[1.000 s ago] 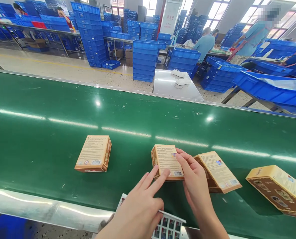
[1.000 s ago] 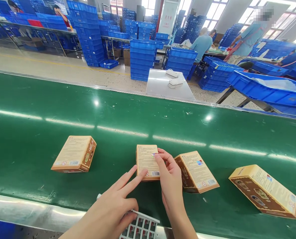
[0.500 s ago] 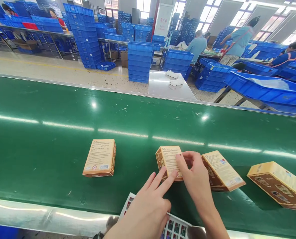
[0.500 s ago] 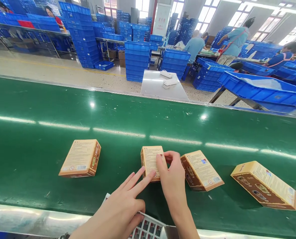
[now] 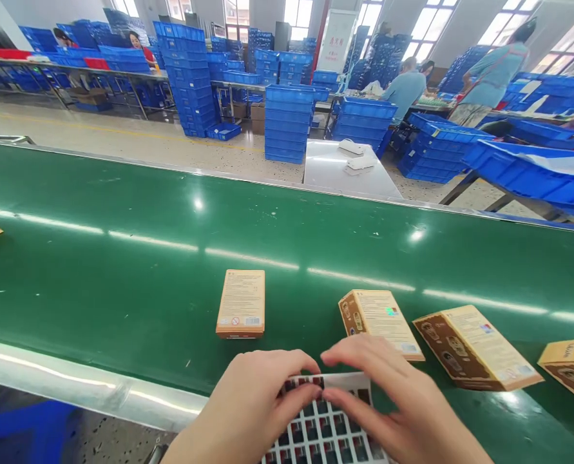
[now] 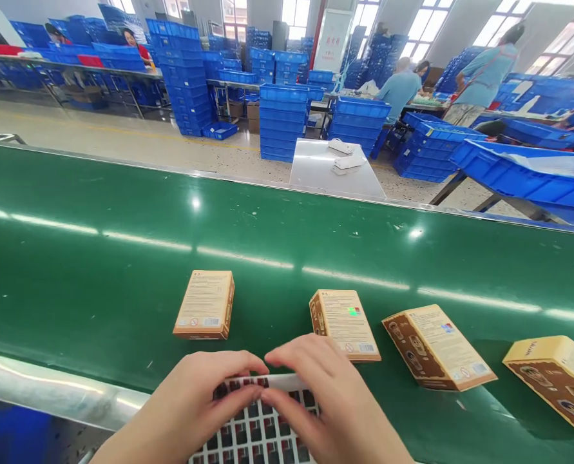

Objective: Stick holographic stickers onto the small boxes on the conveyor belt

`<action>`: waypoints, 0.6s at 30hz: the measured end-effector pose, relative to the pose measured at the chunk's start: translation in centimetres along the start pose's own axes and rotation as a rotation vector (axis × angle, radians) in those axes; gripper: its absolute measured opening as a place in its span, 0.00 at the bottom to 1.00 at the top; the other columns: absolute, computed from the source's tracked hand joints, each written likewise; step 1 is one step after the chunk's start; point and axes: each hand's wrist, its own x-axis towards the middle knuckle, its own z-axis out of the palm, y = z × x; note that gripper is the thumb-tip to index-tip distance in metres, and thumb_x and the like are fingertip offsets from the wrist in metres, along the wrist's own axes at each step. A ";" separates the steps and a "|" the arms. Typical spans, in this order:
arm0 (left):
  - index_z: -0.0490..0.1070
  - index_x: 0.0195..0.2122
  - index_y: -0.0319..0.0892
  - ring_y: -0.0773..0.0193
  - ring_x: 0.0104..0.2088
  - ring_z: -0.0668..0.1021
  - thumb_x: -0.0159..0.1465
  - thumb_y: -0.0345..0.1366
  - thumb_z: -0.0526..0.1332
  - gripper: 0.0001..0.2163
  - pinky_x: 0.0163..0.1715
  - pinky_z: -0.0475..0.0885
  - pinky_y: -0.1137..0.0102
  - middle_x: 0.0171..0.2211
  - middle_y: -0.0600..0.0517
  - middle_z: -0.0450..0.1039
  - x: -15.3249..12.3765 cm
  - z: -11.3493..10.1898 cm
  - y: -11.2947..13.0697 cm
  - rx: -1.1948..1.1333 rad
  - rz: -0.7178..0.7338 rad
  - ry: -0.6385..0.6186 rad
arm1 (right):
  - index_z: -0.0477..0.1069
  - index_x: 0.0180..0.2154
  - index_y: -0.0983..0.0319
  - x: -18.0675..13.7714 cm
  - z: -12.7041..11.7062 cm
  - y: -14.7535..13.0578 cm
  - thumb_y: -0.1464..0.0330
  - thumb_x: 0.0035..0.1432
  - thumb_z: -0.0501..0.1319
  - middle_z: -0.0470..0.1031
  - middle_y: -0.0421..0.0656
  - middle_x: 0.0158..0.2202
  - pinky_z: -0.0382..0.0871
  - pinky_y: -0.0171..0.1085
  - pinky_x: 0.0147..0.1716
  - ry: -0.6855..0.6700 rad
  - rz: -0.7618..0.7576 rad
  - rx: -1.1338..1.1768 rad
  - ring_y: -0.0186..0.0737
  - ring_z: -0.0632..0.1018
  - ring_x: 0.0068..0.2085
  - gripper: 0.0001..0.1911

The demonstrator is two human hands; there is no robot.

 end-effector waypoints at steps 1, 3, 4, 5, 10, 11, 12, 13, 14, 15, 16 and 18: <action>0.78 0.41 0.46 0.63 0.34 0.81 0.66 0.33 0.65 0.04 0.33 0.68 0.73 0.34 0.56 0.83 -0.2 -0.3 0.0 -0.044 -0.049 -0.005 | 0.74 0.47 0.53 0.1 0.3 -0.4 0.69 0.68 0.63 0.81 0.38 0.38 0.71 0.38 0.41 -0.037 -0.077 -0.003 0.42 0.80 0.38 0.07; 0.77 0.39 0.44 0.63 0.32 0.79 0.63 0.32 0.66 0.04 0.31 0.67 0.74 0.32 0.57 0.82 -0.7 -0.7 -0.2 -0.106 -0.133 -0.026 | 0.72 0.46 0.57 0.6 0.9 -0.7 0.74 0.69 0.60 0.79 0.38 0.34 0.69 0.39 0.40 -0.034 -0.163 -0.041 0.40 0.78 0.34 0.08; 0.76 0.37 0.44 0.64 0.32 0.79 0.62 0.32 0.65 0.03 0.31 0.66 0.74 0.31 0.57 0.81 -0.9 -0.9 -0.4 -0.123 -0.154 -0.032 | 0.71 0.46 0.58 0.8 1.2 -0.6 0.75 0.70 0.58 0.79 0.38 0.33 0.68 0.41 0.41 -0.021 -0.190 -0.069 0.40 0.77 0.33 0.08; 0.76 0.36 0.44 0.64 0.32 0.78 0.63 0.31 0.64 0.02 0.31 0.66 0.74 0.30 0.57 0.81 -1.1 -0.9 -0.5 -0.134 -0.162 -0.032 | 0.71 0.46 0.59 1.0 1.4 -0.5 0.76 0.70 0.58 0.79 0.39 0.33 0.67 0.42 0.43 -0.023 -0.220 -0.098 0.40 0.77 0.33 0.08; 0.76 0.35 0.43 0.65 0.29 0.76 0.67 0.33 0.59 0.07 0.29 0.64 0.73 0.28 0.57 0.78 -1.4 -0.9 -1.1 -0.134 -0.175 -0.004 | 0.73 0.45 0.63 0.8 1.9 -0.2 0.83 0.65 0.55 0.81 0.47 0.41 0.57 0.51 0.57 -0.054 -0.372 -0.288 0.47 0.79 0.43 0.14; 0.75 0.35 0.43 0.65 0.29 0.75 0.67 0.33 0.58 0.07 0.29 0.64 0.73 0.27 0.56 0.78 -1.4 -0.9 -1.1 -0.148 -0.186 0.001 | 0.73 0.45 0.64 0.6 2.0 -0.3 0.84 0.63 0.55 0.82 0.50 0.44 0.57 0.52 0.58 -0.045 -0.403 -0.317 0.49 0.79 0.47 0.15; 0.75 0.35 0.43 0.65 0.29 0.75 0.68 0.34 0.58 0.07 0.30 0.65 0.73 0.27 0.56 0.77 -1.4 -1.0 -1.1 -0.165 -0.195 0.006 | 0.74 0.46 0.65 0.4 2.1 -0.4 0.84 0.62 0.55 0.82 0.51 0.46 0.57 0.52 0.59 -0.029 -0.429 -0.328 0.51 0.79 0.50 0.16; 0.75 0.35 0.43 0.64 0.30 0.76 0.68 0.34 0.58 0.07 0.30 0.65 0.73 0.28 0.56 0.77 -1.4 -1.1 -1.1 -0.181 -0.205 0.011 | 0.74 0.46 0.64 0.2 2.1 -0.4 0.84 0.61 0.56 0.82 0.52 0.48 0.58 0.51 0.59 -0.004 -0.437 -0.308 0.51 0.79 0.51 0.16; 0.74 0.35 0.43 0.64 0.30 0.76 0.69 0.34 0.58 0.07 0.31 0.66 0.73 0.28 0.56 0.77 -1.5 -1.2 -1.1 -0.186 -0.209 0.016 | 0.74 0.45 0.63 0.1 2.2 -0.4 0.83 0.61 0.57 0.82 0.50 0.48 0.61 0.50 0.58 0.015 -0.411 -0.257 0.50 0.79 0.52 0.15; 0.74 0.35 0.43 0.64 0.30 0.76 0.69 0.34 0.58 0.07 0.31 0.66 0.72 0.28 0.57 0.77 -1.6 -1.4 -1.1 -0.175 -0.206 0.023 | 0.75 0.43 0.60 0.0 2.2 -0.4 0.82 0.62 0.59 0.81 0.48 0.49 0.65 0.47 0.56 0.031 -0.344 -0.181 0.49 0.79 0.51 0.14; 0.74 0.35 0.44 0.64 0.31 0.77 0.69 0.33 0.58 0.06 0.32 0.67 0.72 0.29 0.57 0.77 -1.8 -1.6 -1.1 -0.145 -0.189 0.025 | 0.75 0.41 0.58 0.1 2.2 -0.3 0.79 0.62 0.61 0.81 0.46 0.49 0.69 0.45 0.53 0.052 -0.234 -0.082 0.47 0.80 0.50 0.11; 0.74 0.35 0.45 0.63 0.37 0.78 0.67 0.31 0.61 0.04 0.36 0.70 0.72 0.33 0.56 0.77 -2.3 -2.0 -1.1 -0.069 -0.093 0.003 | 0.76 0.35 0.55 0.5 2.2 0.3 0.70 0.64 0.64 0.81 0.44 0.50 0.74 0.44 0.47 0.113 0.088 0.169 0.48 0.80 0.50 0.04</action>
